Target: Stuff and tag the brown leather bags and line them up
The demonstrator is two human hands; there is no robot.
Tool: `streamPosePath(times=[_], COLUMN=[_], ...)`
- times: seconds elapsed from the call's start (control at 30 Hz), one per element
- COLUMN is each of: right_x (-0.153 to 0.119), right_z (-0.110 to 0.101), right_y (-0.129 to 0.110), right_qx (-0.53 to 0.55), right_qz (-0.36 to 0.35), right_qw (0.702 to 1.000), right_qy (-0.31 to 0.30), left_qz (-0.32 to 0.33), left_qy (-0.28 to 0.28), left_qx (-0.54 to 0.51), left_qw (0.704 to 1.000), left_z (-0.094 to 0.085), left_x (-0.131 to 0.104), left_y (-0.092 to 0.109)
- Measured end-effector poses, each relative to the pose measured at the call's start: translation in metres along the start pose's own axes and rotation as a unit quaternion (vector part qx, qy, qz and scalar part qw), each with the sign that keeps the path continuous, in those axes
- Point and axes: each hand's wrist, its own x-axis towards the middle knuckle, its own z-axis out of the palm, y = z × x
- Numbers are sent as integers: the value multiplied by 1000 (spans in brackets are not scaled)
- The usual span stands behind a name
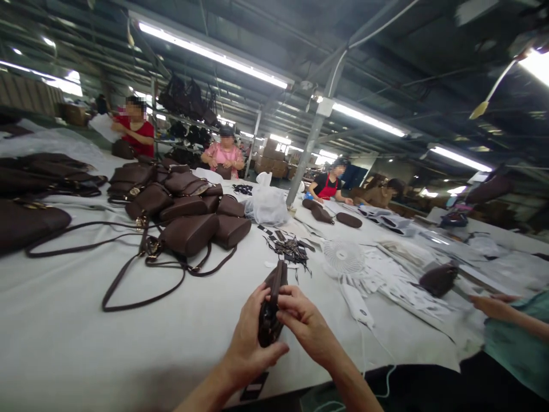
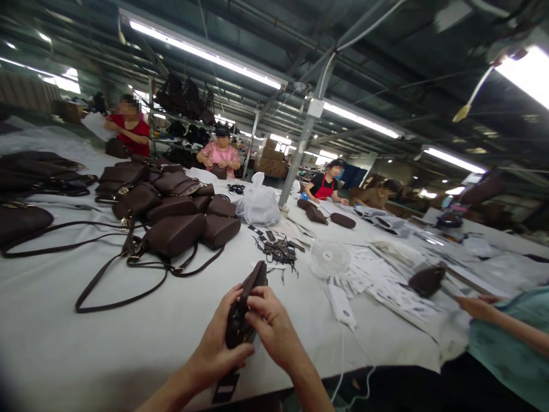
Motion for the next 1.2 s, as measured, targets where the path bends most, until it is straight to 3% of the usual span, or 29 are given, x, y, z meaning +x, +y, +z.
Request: streamPosePath(times=[0.1, 0.17, 0.3, 0.37, 0.43, 0.57, 0.67, 0.77, 0.93, 1.0, 1.07, 1.2], right_x=[3, 5, 12, 16, 20, 27, 30, 32, 33, 32, 29, 23], right_z=[-2, -5, -11, -13, -14, -18, -23, -18, 8, 11, 8, 3], right_y=[2, 2, 3, 5, 9, 16, 14, 5, -11, -14, -15, -14], right_qx=[27, -8, -206, -237, -198, -10, 44, 36, -42, -28, 9, 51], right_qz=[30, 24, -95, -121, -67, 118, 158, 164, 85, 114, 153, 178], right_qw=[999, 1000, 974, 963, 977, 993, 986, 986, 993, 992, 988, 983], right_qy=[-6, -3, 22, 29, 37, 14, -13, -22, -64, -53, -32, 3], left_qz=[1, -6, -4, -14, -53, -180, -199, -169, -123, -118, -135, -217], left_qy=[57, 59, -19, -62, -64, 65, 99, 67, 42, 4, -58, -127], left_qx=[23, 19, -26, -61, -88, -73, -65, -82, -125, -157, -221, -383], left_qw=[998, 998, 999, 996, 993, 979, 973, 980, 984, 981, 964, 889], left_z=[9, 10, -8, -17, -19, -3, 8, 5, -10, -17, -25, -39], left_x=[0, 4, 16, 20, 19, 13, 14, 20, 21, 21, 23, 30], left_y=[-1, 3, 16, 21, 24, 23, 20, 17, 12, 11, 10, 7])
